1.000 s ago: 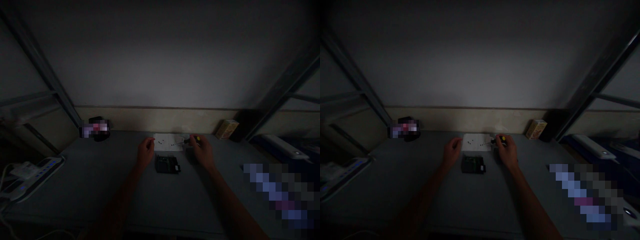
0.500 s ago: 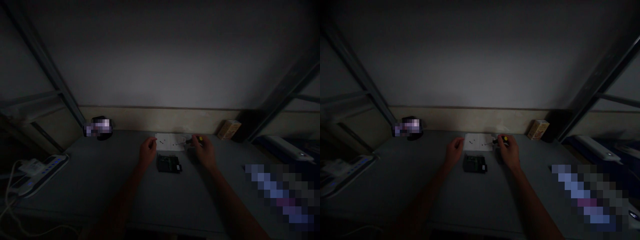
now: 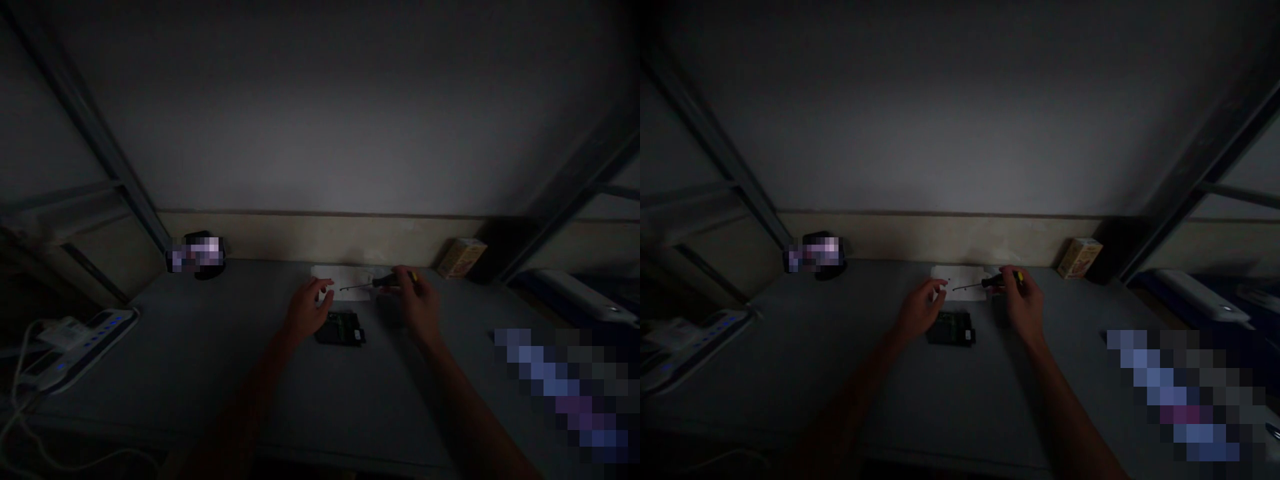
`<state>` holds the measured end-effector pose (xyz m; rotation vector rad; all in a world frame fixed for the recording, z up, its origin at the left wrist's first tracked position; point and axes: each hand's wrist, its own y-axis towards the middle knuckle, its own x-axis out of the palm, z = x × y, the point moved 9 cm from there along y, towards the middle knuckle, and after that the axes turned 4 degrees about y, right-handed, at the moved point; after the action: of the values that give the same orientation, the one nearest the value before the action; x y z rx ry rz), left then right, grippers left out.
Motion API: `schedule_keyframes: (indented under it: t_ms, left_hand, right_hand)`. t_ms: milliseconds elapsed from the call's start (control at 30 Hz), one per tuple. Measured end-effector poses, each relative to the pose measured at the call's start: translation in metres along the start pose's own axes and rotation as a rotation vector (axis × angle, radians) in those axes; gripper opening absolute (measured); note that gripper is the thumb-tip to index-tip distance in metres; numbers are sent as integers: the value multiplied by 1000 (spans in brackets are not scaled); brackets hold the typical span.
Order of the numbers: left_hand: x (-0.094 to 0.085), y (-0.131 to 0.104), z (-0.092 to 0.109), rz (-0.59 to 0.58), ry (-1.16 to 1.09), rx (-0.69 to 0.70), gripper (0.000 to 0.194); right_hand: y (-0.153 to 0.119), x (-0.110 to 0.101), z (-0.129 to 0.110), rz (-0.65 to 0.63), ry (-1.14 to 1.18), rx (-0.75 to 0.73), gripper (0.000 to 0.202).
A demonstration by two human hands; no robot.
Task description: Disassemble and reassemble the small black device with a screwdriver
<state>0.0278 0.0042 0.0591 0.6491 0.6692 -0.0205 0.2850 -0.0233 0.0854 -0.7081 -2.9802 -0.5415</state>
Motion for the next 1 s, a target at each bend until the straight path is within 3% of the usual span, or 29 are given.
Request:
schedule_keyframes:
  t_ms: [133, 400, 1000]
  left_hand:
    - [8, -2, 12, -102, 48, 75, 16]
    - [7, -1, 21, -138, 64, 127, 14]
    - [1, -2, 23, -89, 44, 149, 10]
  right_hand:
    - [-2, 5, 4, -34, 65, 7, 41]
    - [-7, 12, -5, -62, 60, -4, 38]
    - [-6, 11, 2, -68, 112, 25, 37]
